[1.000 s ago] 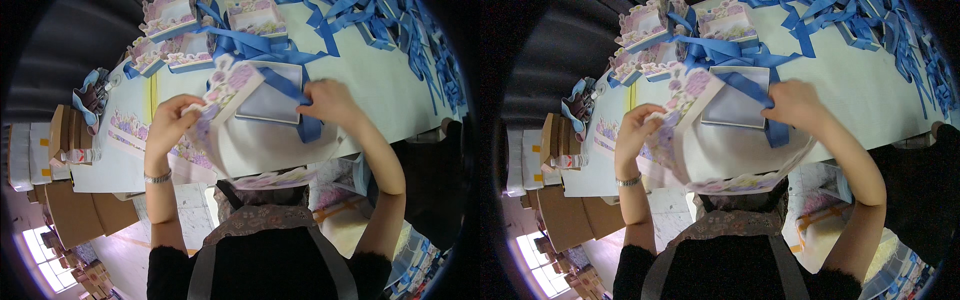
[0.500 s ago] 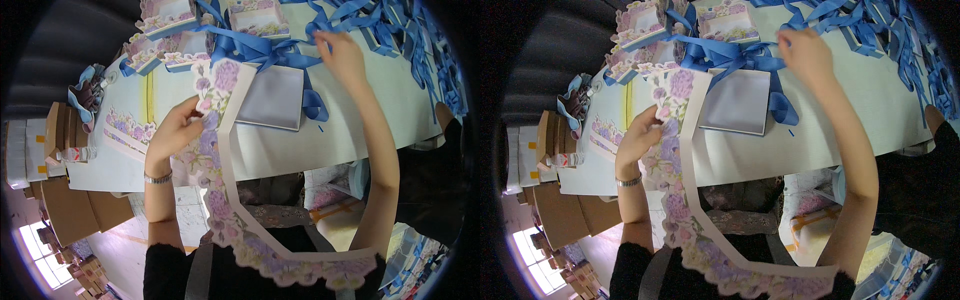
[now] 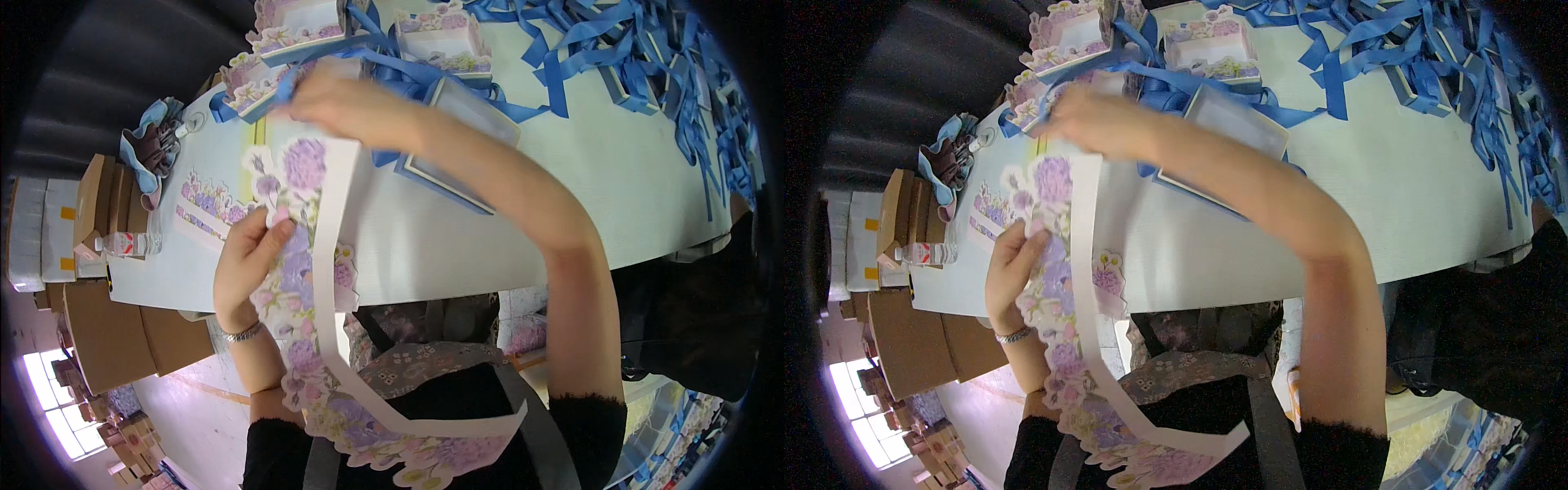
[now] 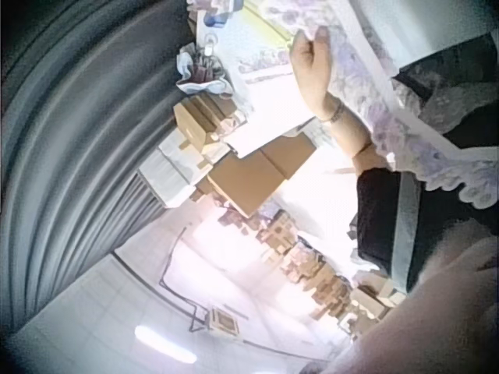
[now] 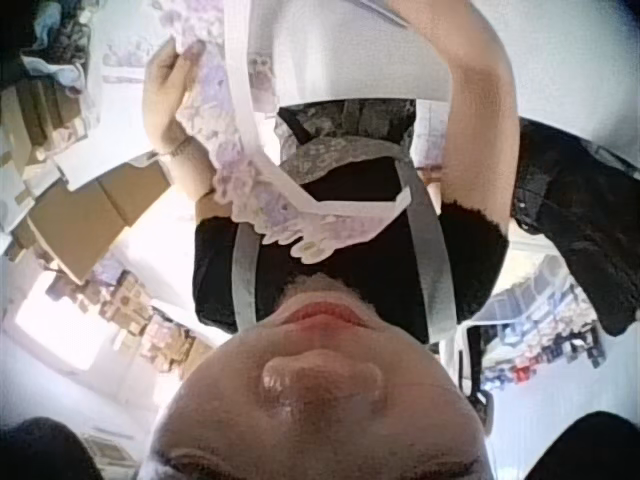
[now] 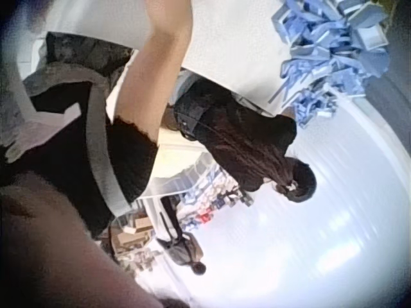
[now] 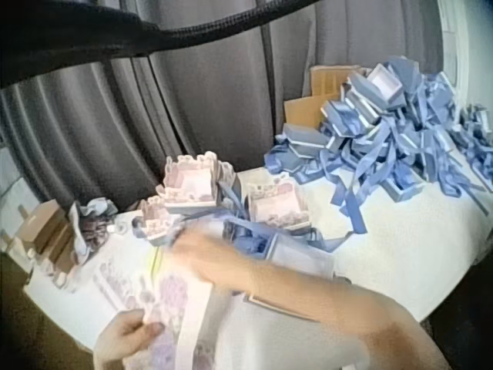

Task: The person assembles small decorative boxes by inserting floral-patterned paper inserts into white boxes and tying them with blue ribbons. The person handles the boxes and ribbons by hand, repeatedly placing inserts and securing ribbons on each unit.

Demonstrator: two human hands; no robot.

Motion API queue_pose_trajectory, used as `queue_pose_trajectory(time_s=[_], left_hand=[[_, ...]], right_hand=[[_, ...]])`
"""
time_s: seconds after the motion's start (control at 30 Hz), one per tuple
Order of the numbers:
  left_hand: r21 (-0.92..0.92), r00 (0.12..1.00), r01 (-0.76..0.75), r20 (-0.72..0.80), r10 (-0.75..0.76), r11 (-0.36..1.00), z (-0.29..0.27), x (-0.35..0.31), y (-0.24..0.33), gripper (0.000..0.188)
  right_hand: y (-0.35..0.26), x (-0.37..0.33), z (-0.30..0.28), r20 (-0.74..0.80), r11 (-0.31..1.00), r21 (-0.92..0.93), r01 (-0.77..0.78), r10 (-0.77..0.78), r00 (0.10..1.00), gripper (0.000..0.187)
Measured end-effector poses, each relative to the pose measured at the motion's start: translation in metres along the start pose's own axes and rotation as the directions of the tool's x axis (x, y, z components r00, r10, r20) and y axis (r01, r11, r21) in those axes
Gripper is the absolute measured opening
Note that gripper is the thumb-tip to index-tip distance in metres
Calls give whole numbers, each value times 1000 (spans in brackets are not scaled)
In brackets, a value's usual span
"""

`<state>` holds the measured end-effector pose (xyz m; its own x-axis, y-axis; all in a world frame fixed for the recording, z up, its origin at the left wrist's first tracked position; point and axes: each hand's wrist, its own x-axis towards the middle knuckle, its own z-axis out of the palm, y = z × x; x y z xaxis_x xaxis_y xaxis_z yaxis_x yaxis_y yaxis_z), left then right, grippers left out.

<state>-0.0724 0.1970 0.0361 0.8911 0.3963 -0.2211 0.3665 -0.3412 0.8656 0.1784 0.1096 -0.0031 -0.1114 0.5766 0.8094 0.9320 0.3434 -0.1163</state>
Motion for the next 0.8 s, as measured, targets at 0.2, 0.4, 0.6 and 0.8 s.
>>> queue_pose_trajectory(time_s=[0.2,0.4,0.6,0.8], left_hand=[[341,958,-223,-99,271,913,15,25,50,27],[546,848,-423,-43,529,723,106,136,51,18],[660,809,-568,340,479,491,138,146,72,19],[313,268,-946,901,340,-85,100,176,39,22]], right_hand=[[-51,-62,-40,505,662,133,-738,595,625,35],[-102,-71,-216,759,-82,504,-860,517,395,98],[-207,-46,-180,899,600,-397,-694,407,-162,77],[-208,-51,-214,802,801,-422,-424,548,238,8]])
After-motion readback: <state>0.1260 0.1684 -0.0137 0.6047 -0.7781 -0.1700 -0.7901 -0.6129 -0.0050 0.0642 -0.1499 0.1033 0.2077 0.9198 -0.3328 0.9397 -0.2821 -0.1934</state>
